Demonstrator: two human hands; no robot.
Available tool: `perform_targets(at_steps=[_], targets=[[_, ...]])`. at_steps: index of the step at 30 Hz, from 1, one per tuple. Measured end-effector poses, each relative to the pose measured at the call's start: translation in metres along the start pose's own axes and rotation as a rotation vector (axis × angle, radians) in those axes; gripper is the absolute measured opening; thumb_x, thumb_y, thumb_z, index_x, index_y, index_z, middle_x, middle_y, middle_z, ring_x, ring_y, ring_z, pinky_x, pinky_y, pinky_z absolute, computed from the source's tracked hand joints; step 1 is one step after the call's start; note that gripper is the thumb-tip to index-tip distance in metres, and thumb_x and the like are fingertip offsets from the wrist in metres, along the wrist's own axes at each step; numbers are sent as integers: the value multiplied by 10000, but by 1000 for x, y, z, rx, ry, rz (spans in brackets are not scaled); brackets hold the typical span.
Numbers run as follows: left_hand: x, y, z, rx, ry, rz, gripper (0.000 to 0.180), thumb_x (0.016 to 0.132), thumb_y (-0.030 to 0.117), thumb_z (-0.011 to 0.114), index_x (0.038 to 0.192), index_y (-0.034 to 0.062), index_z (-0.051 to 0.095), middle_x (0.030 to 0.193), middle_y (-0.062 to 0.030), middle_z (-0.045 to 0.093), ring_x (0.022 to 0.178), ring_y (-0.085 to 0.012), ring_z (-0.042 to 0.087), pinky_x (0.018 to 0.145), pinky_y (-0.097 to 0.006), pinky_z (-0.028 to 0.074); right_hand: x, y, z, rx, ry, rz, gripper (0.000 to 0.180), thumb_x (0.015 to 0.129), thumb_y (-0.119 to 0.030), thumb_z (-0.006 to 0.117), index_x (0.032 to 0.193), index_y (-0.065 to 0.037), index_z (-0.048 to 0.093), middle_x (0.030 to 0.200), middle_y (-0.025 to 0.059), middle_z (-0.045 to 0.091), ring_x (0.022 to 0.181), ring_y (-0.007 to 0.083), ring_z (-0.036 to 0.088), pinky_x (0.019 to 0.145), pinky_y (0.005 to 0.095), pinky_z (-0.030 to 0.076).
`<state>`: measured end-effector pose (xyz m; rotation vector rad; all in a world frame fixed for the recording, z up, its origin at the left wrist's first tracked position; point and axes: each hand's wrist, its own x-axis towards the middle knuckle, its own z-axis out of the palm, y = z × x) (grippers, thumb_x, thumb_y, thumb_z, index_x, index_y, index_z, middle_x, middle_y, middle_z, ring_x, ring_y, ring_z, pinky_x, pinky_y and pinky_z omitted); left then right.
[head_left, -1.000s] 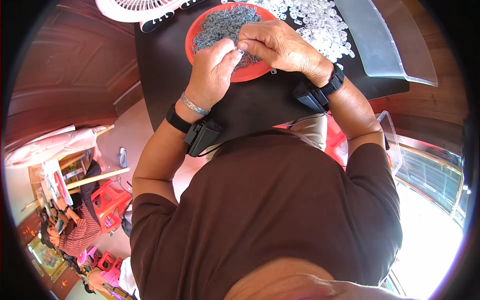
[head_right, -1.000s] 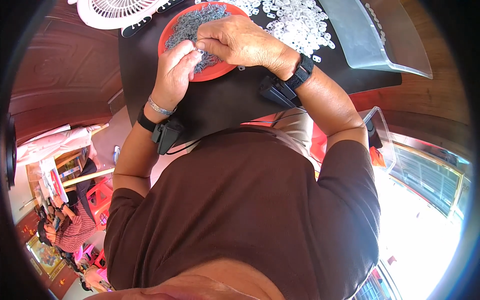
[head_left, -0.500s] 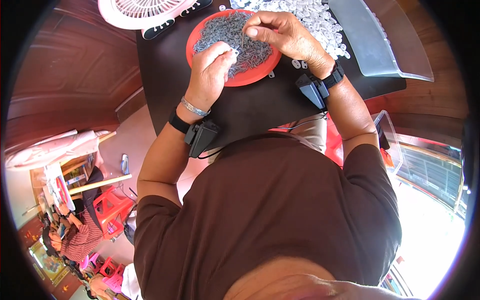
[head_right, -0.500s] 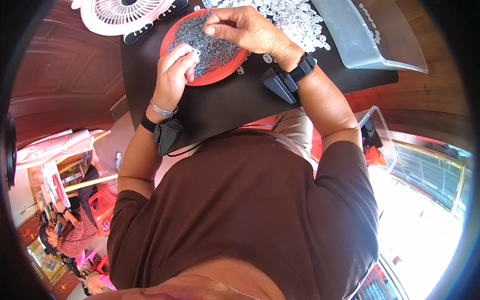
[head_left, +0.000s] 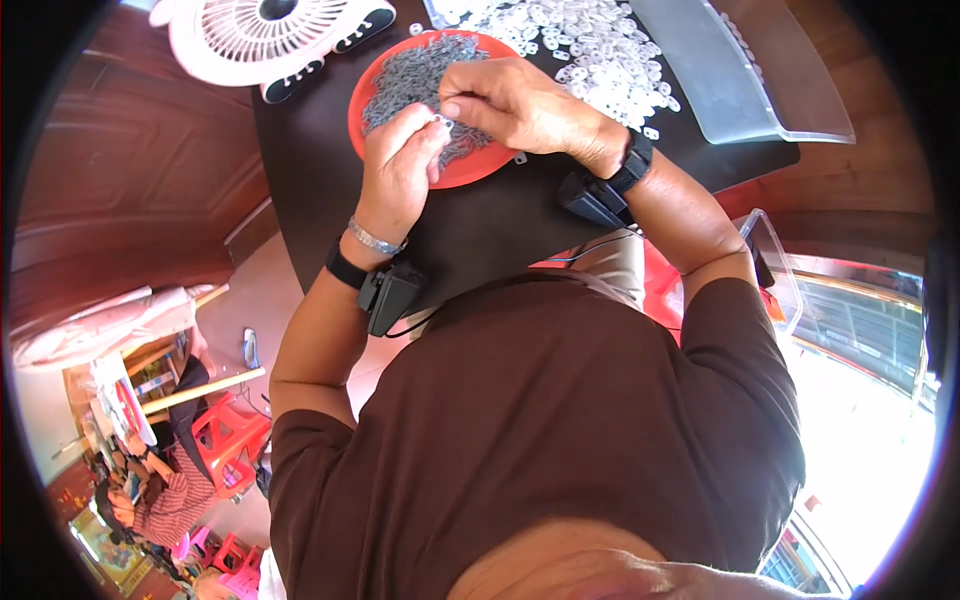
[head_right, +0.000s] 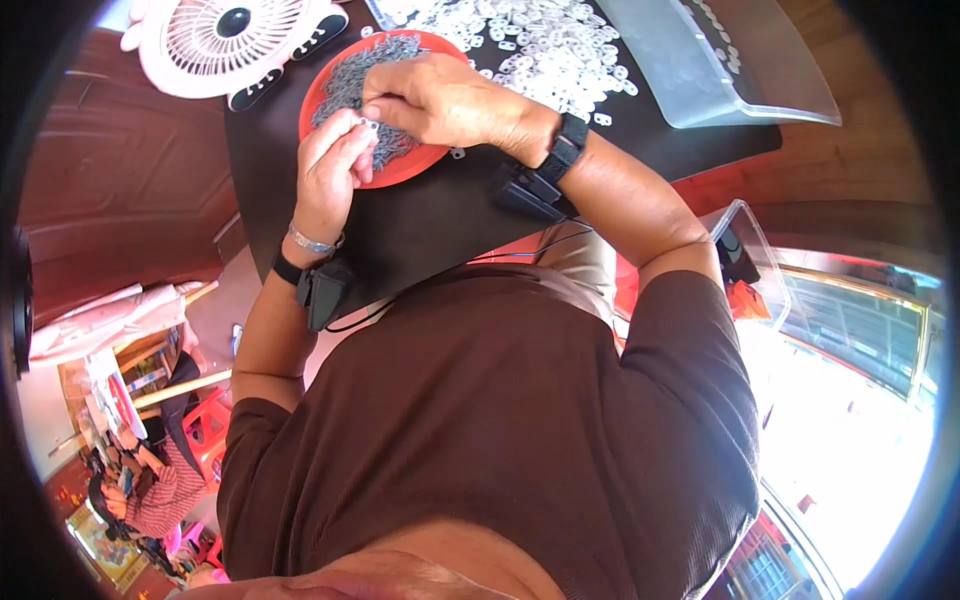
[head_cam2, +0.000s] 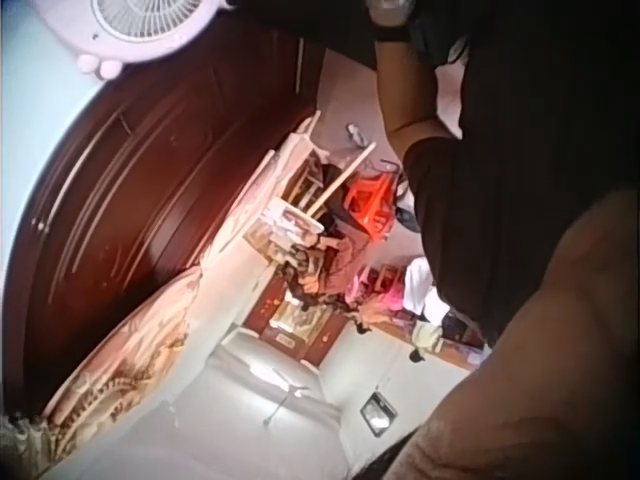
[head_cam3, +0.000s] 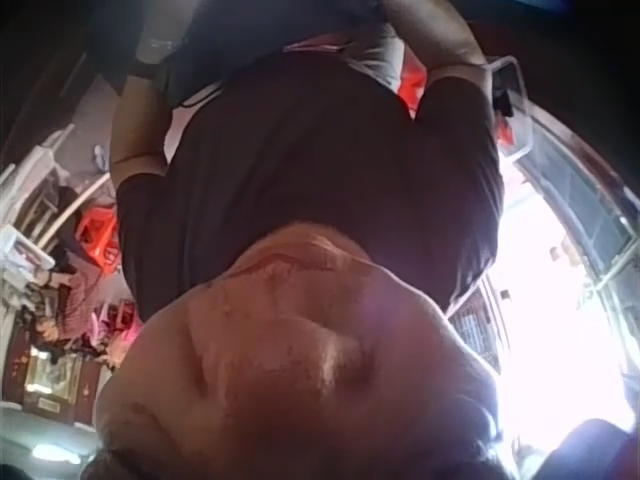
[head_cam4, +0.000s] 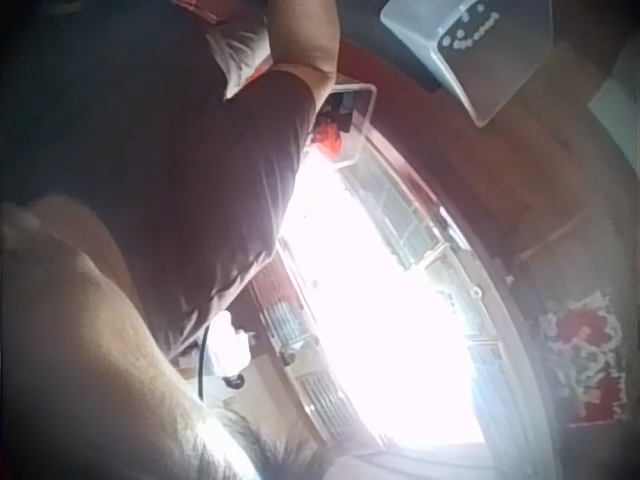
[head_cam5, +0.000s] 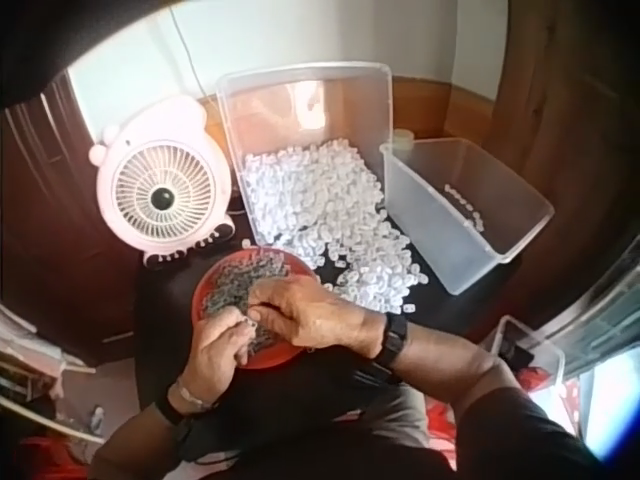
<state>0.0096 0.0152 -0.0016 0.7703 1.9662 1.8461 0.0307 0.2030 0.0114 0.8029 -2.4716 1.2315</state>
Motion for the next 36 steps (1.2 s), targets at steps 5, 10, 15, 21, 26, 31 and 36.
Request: perform_targets(at_steps=[5, 10, 15, 21, 26, 31, 36], targets=[[2, 2, 0, 37, -35, -12, 212, 920, 167, 476, 781, 15, 521, 608, 16, 433, 521, -54, 400, 484, -191, 324, -1, 5, -2, -39, 22, -16, 218, 909, -212, 562, 816, -15, 545, 681, 97, 523, 619, 245, 516, 597, 332, 432], [1, 1, -3, 70, -14, 5, 218, 916, 181, 472, 755, 41, 514, 601, 26, 436, 519, -48, 408, 477, -184, 308, 1, 10, -32, -228, 273, 331, 246, 889, -272, 606, 915, -30, 643, 736, 92, 637, 634, 201, 597, 604, 316, 476], [3, 4, -4, -27, 19, -37, 203, 894, 122, 486, 731, 5, 514, 569, 12, 444, 501, -54, 397, 500, -209, 330, -28, 91, -85, -641, 433, 417, 212, 814, -255, 617, 866, -56, 671, 753, 141, 650, 659, 313, 623, 610, 376, 488], [0, 3, -7, -57, 21, -28, 202, 895, 123, 481, 734, 4, 512, 563, 10, 442, 497, -56, 393, 505, -209, 329, -23, 85, -73, -717, 172, 601, 259, 783, -345, 598, 822, -102, 680, 748, 96, 660, 729, 297, 628, 657, 398, 484], [1, 3, -8, -57, 5, -43, 204, 894, 121, 481, 728, 5, 506, 565, 9, 442, 497, -57, 392, 502, -212, 327, -18, 86, -62, -840, 110, 597, 239, 756, -332, 600, 810, -113, 680, 798, 101, 665, 780, 306, 631, 688, 411, 493], [0, 5, -6, -62, 8, -48, 203, 892, 120, 489, 726, 5, 503, 568, 11, 443, 493, -54, 389, 498, -213, 324, -18, 80, -59, -856, 68, 584, 213, 735, -264, 581, 806, -87, 675, 845, 130, 668, 818, 327, 634, 719, 431, 502], [0, 2, -8, -34, 3, -36, 204, 894, 154, 483, 742, 24, 516, 580, 16, 458, 499, -51, 413, 479, -197, 311, -16, 79, -52, -934, 77, 574, 182, 722, -210, 525, 760, -64, 628, 768, 157, 644, 755, 358, 609, 688, 465, 475]])
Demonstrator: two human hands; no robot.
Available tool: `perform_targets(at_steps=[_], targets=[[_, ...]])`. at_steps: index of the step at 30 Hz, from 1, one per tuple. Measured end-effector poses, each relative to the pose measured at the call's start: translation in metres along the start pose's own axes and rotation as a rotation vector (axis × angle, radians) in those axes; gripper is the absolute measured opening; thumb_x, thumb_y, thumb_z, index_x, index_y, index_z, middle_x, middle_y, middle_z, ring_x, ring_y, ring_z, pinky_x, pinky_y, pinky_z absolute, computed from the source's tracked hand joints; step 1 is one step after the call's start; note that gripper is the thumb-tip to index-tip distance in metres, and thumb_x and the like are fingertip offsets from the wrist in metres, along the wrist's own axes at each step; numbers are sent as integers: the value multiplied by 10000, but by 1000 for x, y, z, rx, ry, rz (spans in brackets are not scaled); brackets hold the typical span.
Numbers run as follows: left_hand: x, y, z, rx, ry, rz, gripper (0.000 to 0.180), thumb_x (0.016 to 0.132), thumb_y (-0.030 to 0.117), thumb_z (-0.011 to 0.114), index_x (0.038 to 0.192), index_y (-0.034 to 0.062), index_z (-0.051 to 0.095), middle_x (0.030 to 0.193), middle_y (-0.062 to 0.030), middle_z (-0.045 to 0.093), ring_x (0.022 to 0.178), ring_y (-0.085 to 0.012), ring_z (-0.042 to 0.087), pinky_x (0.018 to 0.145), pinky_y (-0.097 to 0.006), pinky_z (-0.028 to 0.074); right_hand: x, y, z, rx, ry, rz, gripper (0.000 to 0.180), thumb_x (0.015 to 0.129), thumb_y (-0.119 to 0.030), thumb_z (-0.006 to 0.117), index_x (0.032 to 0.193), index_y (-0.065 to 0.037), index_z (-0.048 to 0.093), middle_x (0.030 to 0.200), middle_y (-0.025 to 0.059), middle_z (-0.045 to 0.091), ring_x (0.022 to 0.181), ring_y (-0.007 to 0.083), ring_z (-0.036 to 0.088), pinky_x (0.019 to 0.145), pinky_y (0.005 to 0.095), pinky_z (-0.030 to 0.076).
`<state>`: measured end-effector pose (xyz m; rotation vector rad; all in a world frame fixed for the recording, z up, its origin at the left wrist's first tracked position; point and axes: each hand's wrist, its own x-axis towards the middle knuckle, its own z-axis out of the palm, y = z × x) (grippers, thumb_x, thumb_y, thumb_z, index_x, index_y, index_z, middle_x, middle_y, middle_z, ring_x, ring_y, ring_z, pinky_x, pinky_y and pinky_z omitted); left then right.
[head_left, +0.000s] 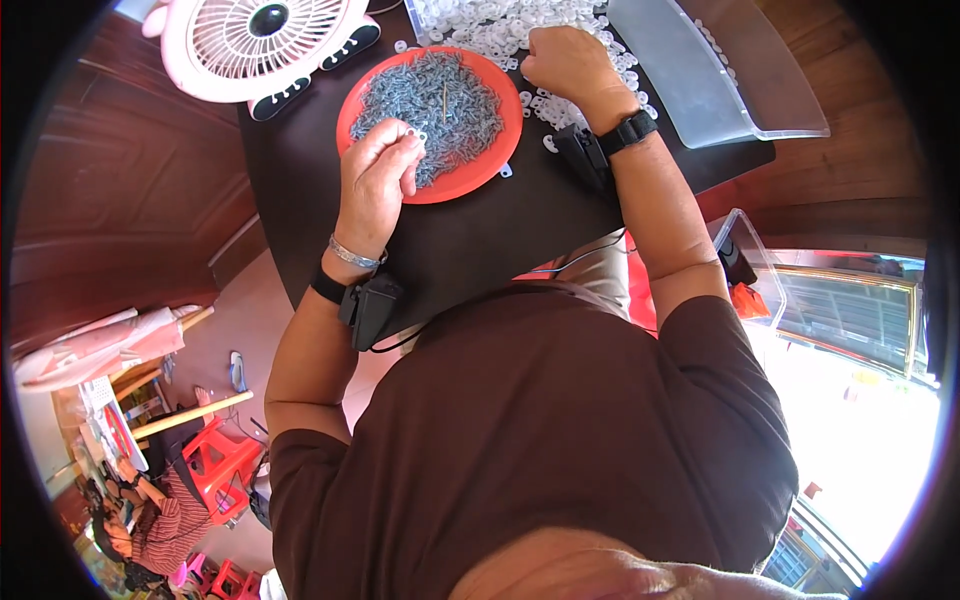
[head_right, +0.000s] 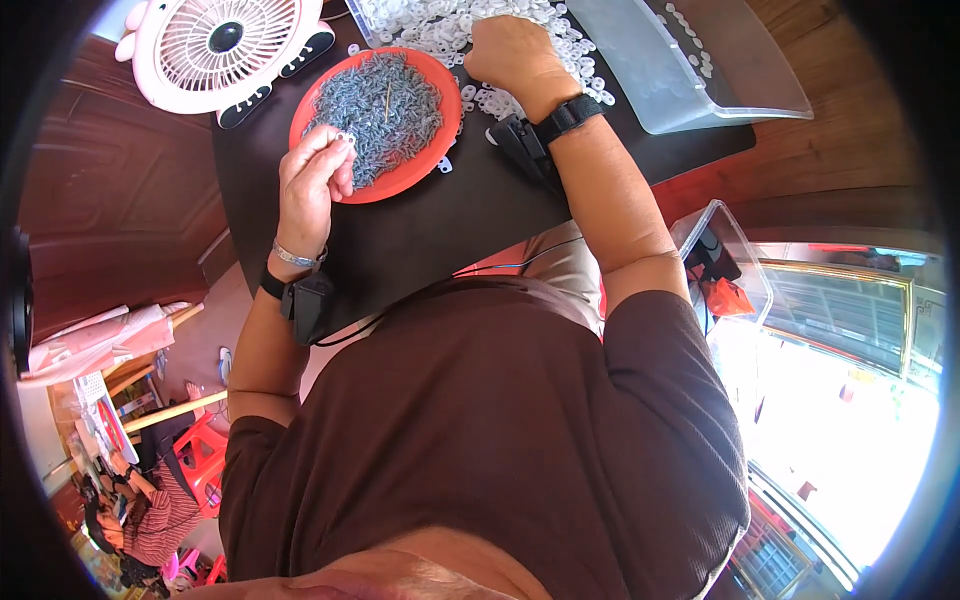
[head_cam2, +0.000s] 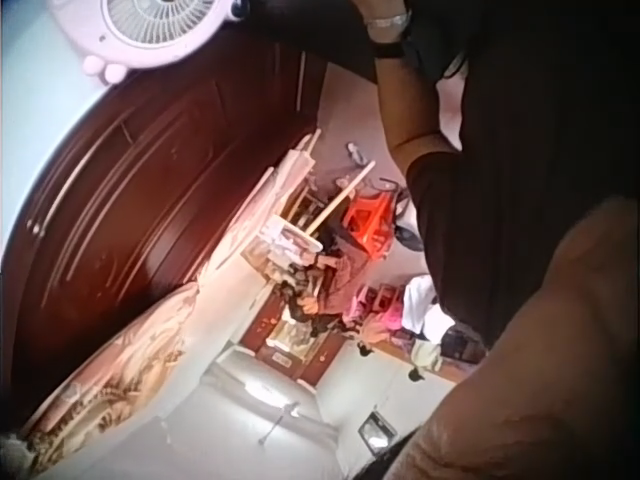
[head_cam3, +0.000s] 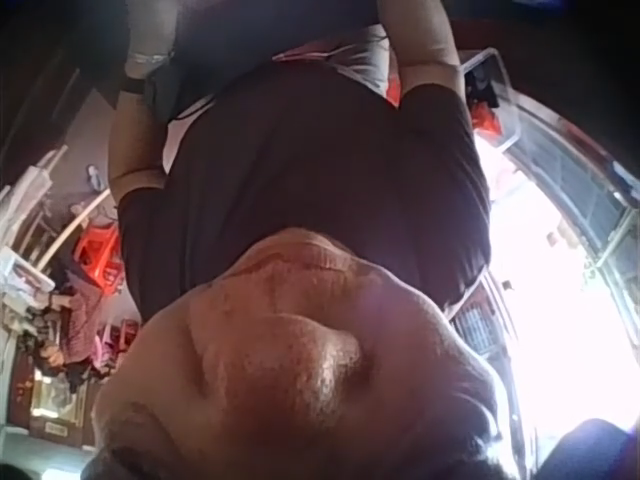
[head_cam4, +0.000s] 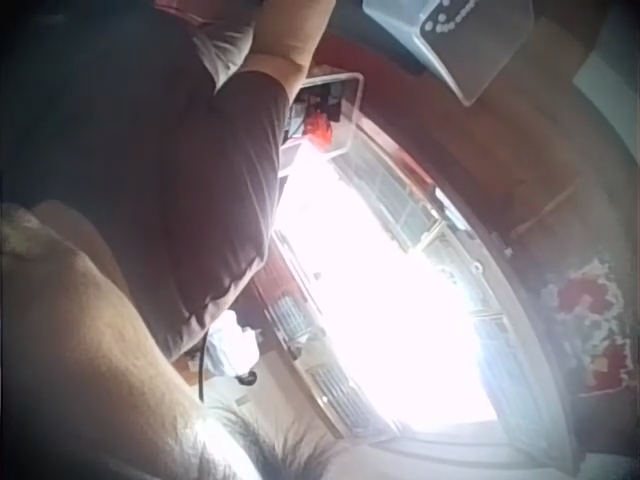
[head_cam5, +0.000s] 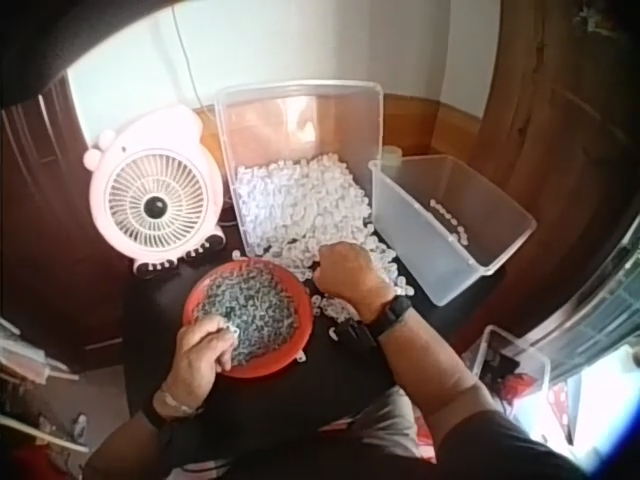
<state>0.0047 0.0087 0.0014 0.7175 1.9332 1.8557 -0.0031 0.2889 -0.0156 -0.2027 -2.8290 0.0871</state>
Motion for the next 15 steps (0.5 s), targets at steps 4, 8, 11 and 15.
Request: perform_targets(at_steps=[4, 8, 11, 15], targets=[[0, -2, -1, 15, -12, 8, 215, 903, 194, 475, 765, 40, 532, 589, 20, 471, 501, -49, 437, 458, -184, 302, -2, 1, 0, 81, 87, -16, 187, 715, -206, 525, 750, -50, 622, 761, 160, 643, 734, 353, 610, 673, 446, 480], [0, -1, -2, 10, -6, 7, 218, 906, 195, 474, 765, 40, 532, 590, 21, 471, 506, -49, 440, 458, -184, 303, -1, 0, -10, 652, -91, 34, 201, 759, -175, 596, 890, -30, 644, 720, 67, 651, 686, 170, 626, 622, 293, 485], [-1, 2, -1, -71, 22, -33, 200, 886, 141, 510, 739, 7, 530, 569, 4, 460, 494, -59, 405, 493, -210, 318, -3, -16, -17, 1227, -171, 32, 216, 870, -154, 594, 1027, -10, 632, 829, 34, 659, 762, 86, 626, 704, 222, 502], [-1, 1, 1, -114, 0, -65, 190, 890, 158, 519, 765, 17, 542, 587, -2, 488, 504, -60, 438, 472, -202, 314, -15, -53, -29, 1504, -266, -57, 216, 899, -125, 581, 1077, -8, 621, 896, 59, 668, 824, 114, 644, 768, 234, 513]])
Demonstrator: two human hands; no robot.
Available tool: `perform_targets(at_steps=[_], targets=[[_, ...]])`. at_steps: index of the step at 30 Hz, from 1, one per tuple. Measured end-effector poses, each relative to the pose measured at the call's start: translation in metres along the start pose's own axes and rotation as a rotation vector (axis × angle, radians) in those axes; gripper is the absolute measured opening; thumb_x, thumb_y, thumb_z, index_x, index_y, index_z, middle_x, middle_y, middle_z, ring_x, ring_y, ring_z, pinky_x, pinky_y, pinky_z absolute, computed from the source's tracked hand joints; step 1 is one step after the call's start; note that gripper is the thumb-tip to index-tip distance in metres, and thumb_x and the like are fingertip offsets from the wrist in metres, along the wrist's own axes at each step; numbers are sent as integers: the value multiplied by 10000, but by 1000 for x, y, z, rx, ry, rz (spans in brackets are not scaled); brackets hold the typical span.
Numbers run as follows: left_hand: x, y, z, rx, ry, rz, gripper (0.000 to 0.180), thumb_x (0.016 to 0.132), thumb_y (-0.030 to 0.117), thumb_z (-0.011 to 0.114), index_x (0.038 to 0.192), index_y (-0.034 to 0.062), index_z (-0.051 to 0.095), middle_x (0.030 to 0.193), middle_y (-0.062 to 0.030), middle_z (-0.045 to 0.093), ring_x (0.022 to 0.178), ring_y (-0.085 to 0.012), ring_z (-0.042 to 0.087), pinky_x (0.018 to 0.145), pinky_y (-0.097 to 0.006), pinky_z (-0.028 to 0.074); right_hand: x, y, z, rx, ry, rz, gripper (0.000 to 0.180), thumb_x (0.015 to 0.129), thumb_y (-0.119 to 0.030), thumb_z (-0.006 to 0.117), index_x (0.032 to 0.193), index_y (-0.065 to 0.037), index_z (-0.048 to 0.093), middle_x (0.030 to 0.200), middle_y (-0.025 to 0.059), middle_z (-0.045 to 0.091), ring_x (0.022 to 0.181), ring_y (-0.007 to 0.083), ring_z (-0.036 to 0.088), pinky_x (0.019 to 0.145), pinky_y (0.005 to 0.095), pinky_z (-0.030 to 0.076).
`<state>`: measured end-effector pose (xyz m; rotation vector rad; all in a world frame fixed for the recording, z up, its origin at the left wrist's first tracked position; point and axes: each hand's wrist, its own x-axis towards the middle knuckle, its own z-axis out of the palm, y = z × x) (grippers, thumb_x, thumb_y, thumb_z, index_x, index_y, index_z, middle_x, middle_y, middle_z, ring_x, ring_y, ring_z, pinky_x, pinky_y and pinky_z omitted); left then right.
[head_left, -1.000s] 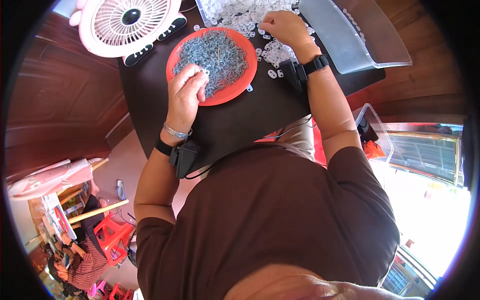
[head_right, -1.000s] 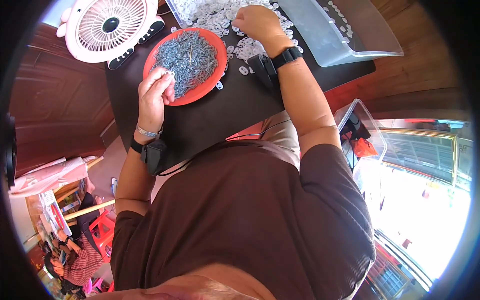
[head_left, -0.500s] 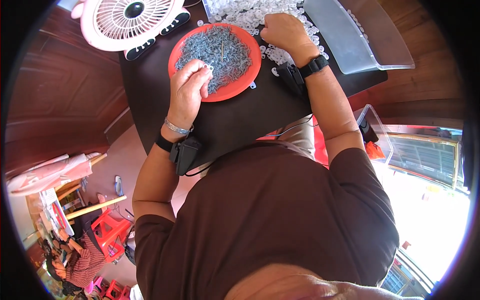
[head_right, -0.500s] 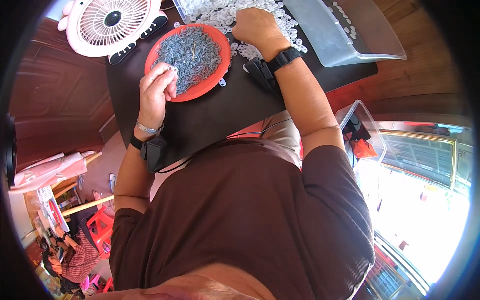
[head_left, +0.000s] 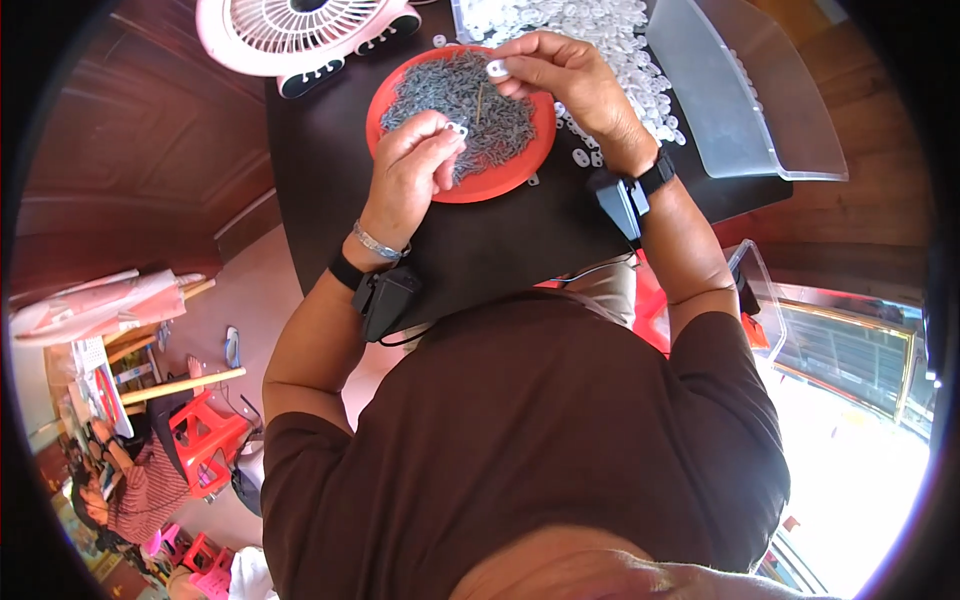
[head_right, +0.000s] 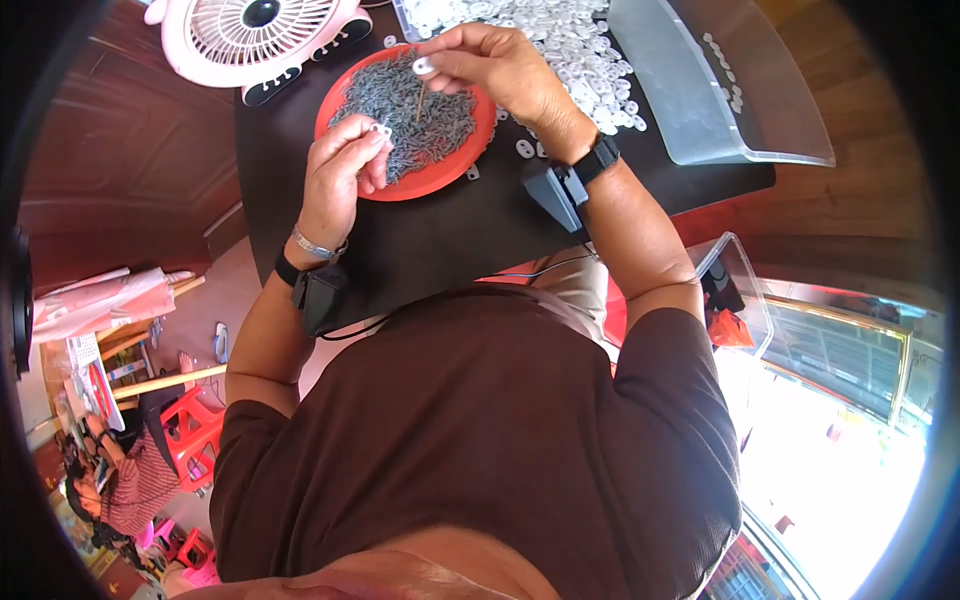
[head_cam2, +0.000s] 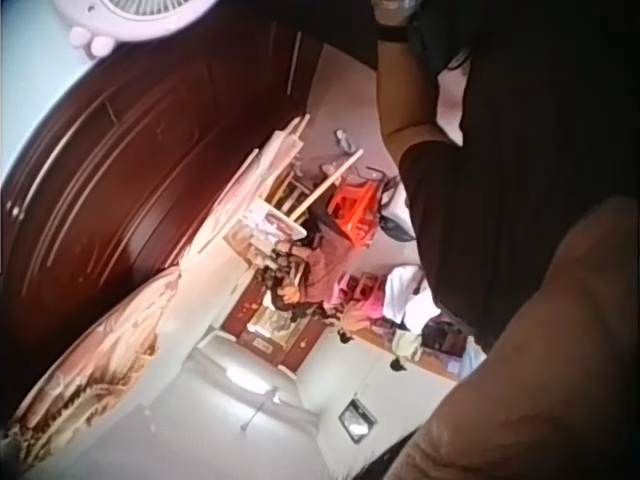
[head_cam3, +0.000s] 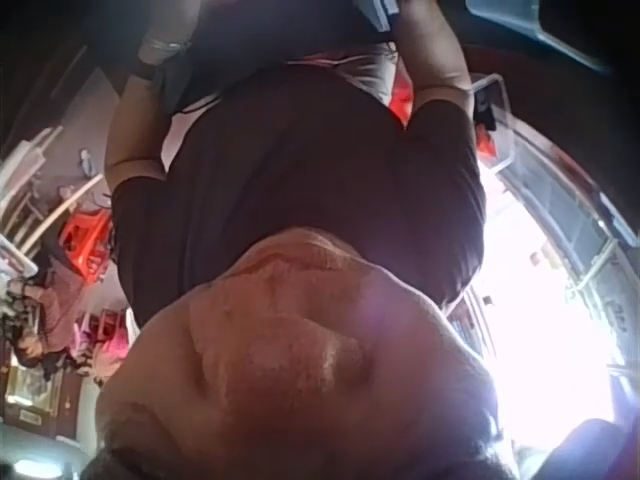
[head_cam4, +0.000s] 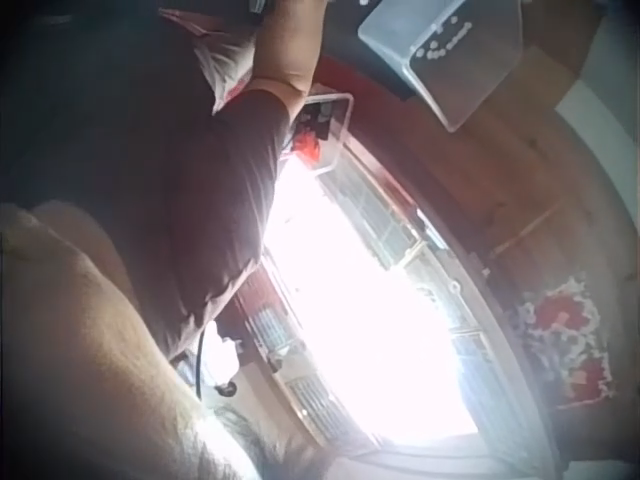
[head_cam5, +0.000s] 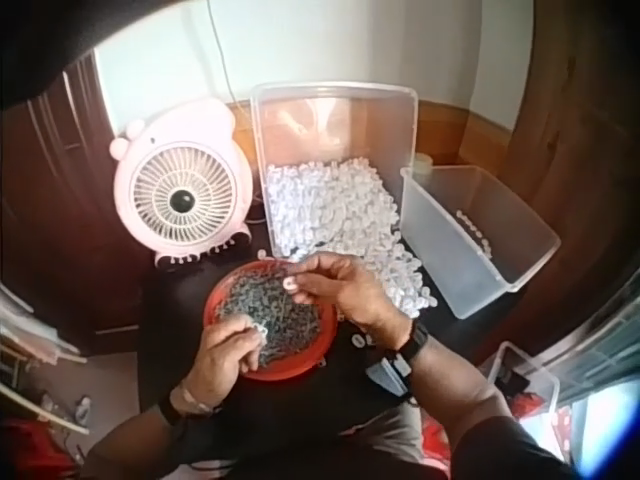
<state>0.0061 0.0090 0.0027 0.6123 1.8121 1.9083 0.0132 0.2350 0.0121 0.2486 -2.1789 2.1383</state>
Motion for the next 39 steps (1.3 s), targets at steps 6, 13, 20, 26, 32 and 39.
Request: perform_targets(at_steps=[6, 13, 20, 26, 32, 39], targets=[[2, -4, 1, 8, -32, 60, 200, 901, 179, 510, 801, 13, 560, 616, -8, 513, 528, -64, 458, 476, -199, 331, -10, 3, 31, 51, -175, -72, 156, 883, -50, 588, 1026, -3, 632, 848, 35, 651, 771, 80, 612, 740, 221, 511], [2, -2, 1, 23, -17, 53, 215, 917, 170, 468, 816, 4, 559, 618, -12, 522, 556, -74, 489, 504, -201, 357, -8, 5, 30, 65, -187, 29, 134, 859, -87, 632, 963, -3, 627, 793, 20, 630, 713, 68, 591, 672, 214, 498], [1, -1, 2, 103, 82, 45, 215, 899, 184, 492, 774, 22, 555, 584, 15, 478, 503, -53, 428, 468, -191, 310, -7, 3, 24, 140, -104, 37, 155, 854, -94, 639, 984, -10, 632, 811, 30, 644, 712, 74, 600, 667, 209, 499], [0, -2, 6, 75, 94, 51, 186, 883, 130, 508, 740, 15, 541, 575, 22, 457, 501, -39, 393, 461, -197, 293, -11, 0, 30, 92, -124, -14, 147, 841, -64, 651, 963, 16, 635, 808, 32, 639, 708, 70, 582, 680, 210, 497], [0, -3, 5, 86, 91, 36, 212, 889, 162, 497, 752, 6, 536, 567, 11, 445, 496, -56, 385, 469, -203, 287, -12, 1, 31, 43, -122, -58, 135, 833, -51, 656, 954, 8, 638, 812, 19, 635, 715, 63, 573, 682, 207, 490], [1, -7, 5, 76, 88, 44, 204, 891, 151, 497, 766, -5, 540, 570, 7, 443, 499, -58, 378, 473, -206, 290, -15, 0, 33, -9, -112, -60, 118, 834, -55, 660, 938, -3, 641, 823, 10, 638, 752, 59, 579, 701, 204, 488]])
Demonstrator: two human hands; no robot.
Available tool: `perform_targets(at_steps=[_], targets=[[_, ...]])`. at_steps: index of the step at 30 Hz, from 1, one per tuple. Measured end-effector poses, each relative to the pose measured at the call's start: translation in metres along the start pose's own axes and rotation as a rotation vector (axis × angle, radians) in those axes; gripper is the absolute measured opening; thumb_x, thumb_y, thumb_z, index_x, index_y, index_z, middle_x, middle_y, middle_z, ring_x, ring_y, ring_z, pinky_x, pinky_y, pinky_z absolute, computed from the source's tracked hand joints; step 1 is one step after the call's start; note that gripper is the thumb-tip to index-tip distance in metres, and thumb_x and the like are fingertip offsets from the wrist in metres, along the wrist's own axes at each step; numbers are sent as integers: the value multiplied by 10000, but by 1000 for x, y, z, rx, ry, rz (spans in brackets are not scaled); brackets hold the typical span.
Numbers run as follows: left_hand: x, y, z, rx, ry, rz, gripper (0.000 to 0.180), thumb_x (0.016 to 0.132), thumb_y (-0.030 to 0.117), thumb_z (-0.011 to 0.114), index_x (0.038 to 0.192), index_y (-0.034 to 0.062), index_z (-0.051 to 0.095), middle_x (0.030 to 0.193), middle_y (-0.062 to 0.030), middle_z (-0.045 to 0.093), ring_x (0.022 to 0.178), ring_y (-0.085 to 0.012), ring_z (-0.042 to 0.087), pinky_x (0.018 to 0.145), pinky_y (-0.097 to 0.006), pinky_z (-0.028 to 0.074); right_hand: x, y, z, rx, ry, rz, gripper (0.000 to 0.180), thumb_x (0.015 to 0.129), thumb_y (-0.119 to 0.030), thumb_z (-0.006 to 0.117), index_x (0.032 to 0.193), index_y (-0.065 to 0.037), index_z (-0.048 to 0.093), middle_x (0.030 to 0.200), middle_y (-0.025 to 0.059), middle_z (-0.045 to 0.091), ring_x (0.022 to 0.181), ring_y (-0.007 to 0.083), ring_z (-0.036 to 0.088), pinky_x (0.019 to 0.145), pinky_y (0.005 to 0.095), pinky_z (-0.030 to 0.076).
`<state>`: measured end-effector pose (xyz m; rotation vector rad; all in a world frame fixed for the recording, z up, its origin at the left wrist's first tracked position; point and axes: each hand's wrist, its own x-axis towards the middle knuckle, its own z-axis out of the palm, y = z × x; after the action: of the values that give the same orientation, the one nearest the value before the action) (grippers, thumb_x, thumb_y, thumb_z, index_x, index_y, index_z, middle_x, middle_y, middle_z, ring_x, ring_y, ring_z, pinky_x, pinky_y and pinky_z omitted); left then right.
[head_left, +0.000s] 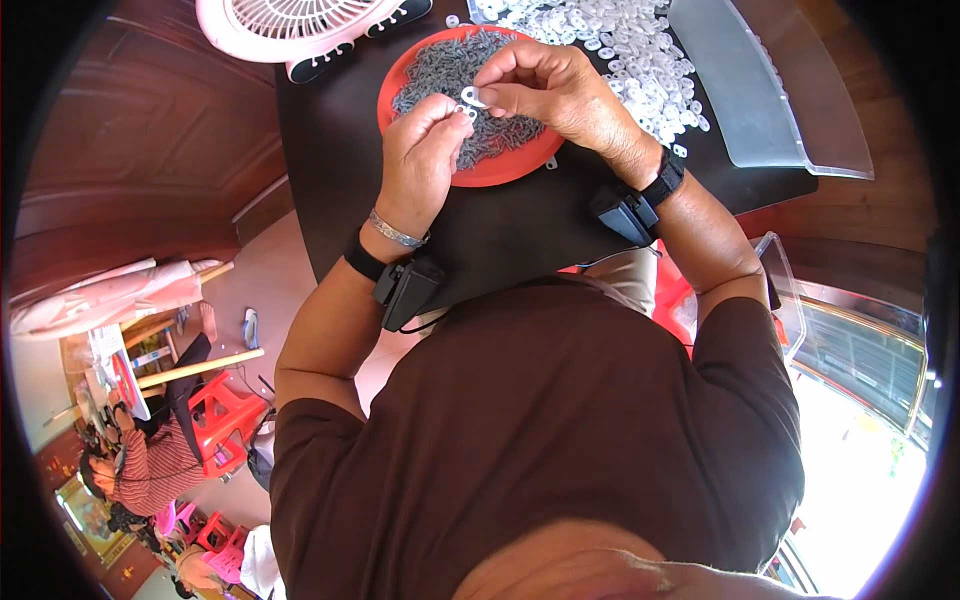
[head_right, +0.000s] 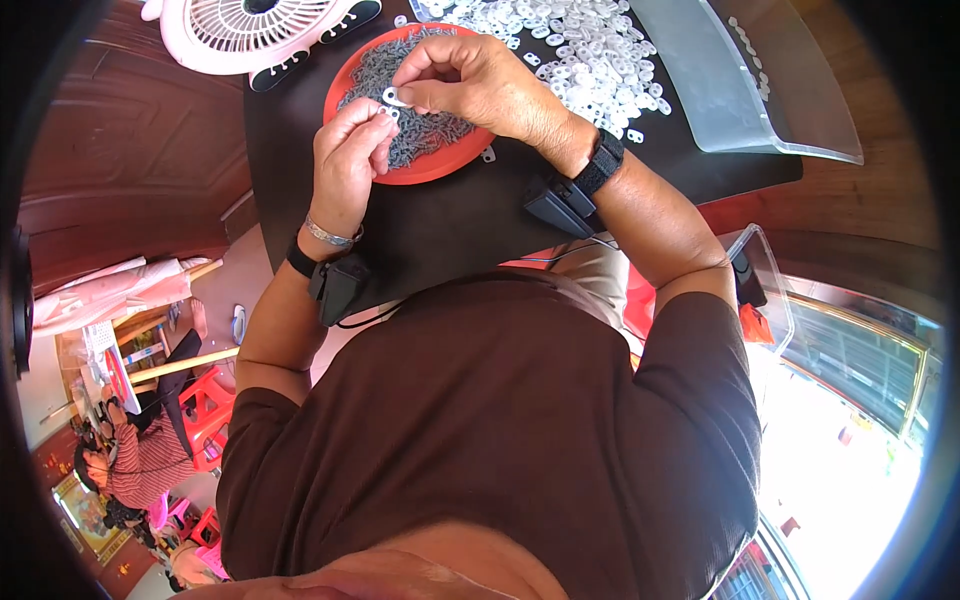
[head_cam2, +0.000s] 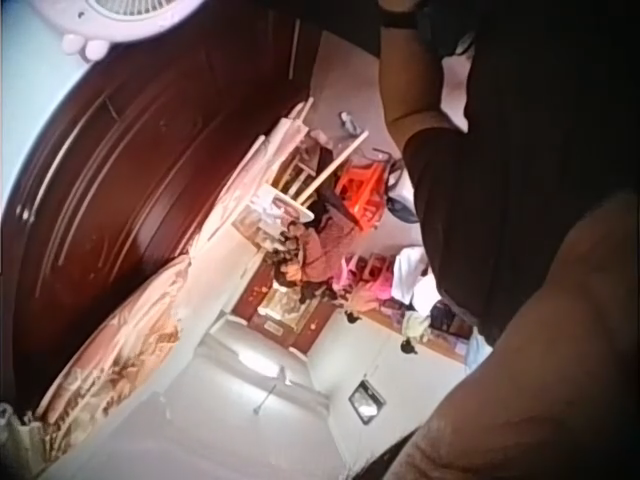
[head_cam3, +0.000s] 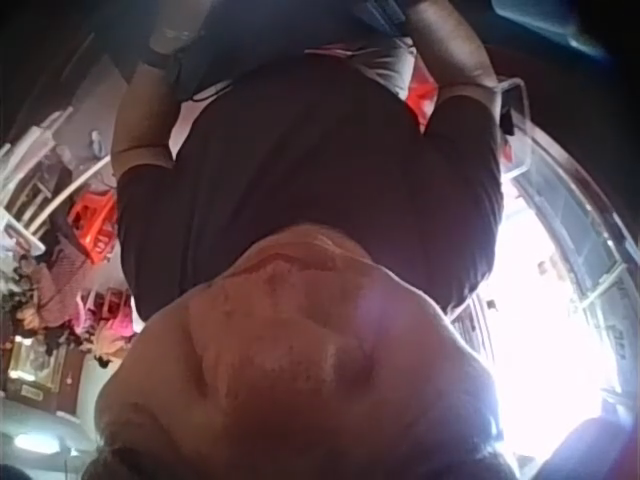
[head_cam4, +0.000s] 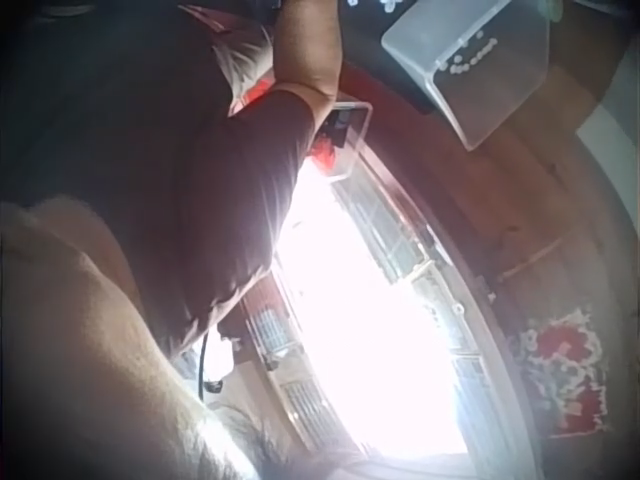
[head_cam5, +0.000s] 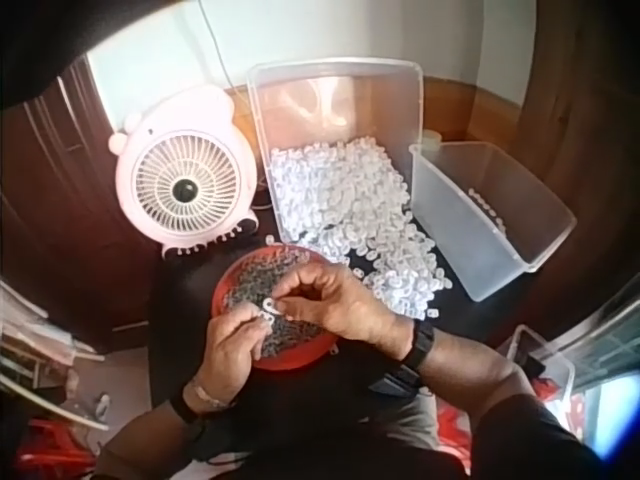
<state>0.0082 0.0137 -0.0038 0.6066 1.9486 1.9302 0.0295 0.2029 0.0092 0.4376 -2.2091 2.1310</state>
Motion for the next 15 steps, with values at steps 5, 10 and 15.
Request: perform_targets(at_steps=[5, 10, 15], targets=[[0, -2, 0, 14, -7, 8, 207, 896, 156, 490, 787, -8, 551, 576, 9, 451, 501, -56, 379, 471, -205, 292, -1, 4, 3, -168, -57, -86, 135, 837, -25, 648, 972, -14, 640, 869, 7, 642, 815, 68, 594, 764, 213, 495], [-1, 3, 1, -13, 11, 9, 226, 906, 187, 478, 804, 4, 562, 585, 13, 469, 499, -57, 410, 459, -195, 296, -4, -3, 10, -174, -58, -109, 195, 806, -33, 685, 992, -28, 625, 864, 7, 631, 812, 75, 596, 739, 226, 506], [0, 5, 3, -117, 24, -87, 248, 912, 229, 478, 857, 14, 588, 598, 12, 500, 498, -55, 445, 450, -181, 299, -5, 0, 11, -280, -11, -130, 261, 770, -24, 719, 1005, -38, 606, 854, 7, 619, 791, 88, 600, 712, 237, 513]])
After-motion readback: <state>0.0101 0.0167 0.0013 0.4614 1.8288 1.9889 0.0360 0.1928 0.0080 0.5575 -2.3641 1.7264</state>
